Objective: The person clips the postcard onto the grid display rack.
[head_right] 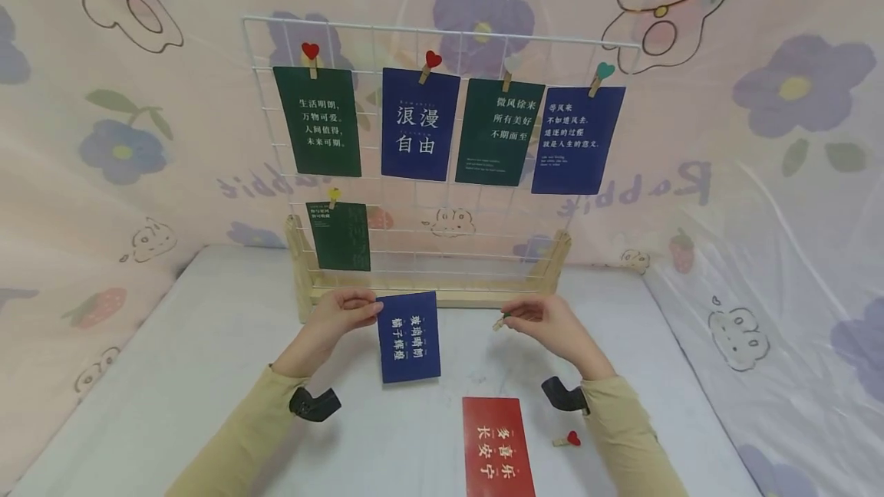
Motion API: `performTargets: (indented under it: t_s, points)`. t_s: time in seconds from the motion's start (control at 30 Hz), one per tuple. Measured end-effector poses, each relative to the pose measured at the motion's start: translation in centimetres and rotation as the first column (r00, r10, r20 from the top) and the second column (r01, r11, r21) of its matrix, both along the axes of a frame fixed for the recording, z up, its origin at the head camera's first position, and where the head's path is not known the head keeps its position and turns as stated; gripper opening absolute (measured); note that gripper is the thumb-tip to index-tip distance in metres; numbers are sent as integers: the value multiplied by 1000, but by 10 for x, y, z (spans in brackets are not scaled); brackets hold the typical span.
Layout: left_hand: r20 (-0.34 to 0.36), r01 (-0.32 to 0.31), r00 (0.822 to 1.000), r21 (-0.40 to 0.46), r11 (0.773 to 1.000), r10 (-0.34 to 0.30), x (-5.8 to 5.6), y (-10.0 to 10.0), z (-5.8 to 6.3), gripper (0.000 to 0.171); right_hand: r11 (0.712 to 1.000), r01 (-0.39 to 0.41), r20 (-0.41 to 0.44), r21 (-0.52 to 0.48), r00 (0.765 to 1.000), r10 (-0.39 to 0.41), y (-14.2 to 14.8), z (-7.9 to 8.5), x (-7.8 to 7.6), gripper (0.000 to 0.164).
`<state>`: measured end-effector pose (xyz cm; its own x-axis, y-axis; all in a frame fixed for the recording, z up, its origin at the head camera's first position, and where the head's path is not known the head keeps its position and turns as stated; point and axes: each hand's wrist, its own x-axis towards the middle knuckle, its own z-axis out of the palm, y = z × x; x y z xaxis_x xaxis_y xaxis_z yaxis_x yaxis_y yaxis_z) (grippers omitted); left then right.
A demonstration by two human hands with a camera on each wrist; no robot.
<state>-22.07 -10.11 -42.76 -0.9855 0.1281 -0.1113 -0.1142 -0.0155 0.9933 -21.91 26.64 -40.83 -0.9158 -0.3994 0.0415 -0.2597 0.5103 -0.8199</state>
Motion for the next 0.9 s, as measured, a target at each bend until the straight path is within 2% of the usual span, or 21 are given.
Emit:
performTargets:
  t_s: [0.37,0.57,0.9]
  points:
    - [-17,10,1000,-16,1000,-10,-12,3,9,21,1000,9,-69,-8,998,-9,-22,12,-11,26]
    - [-24,17,1000,20,1000,-17,-17,6,16,22,998,19,-79,-55,997,-23,-34,20,-18,29]
    - [-58,-23,998,32,999,25,-24,10,31,22,993,80,-99,-87,991,-89,-50,38,-29,25]
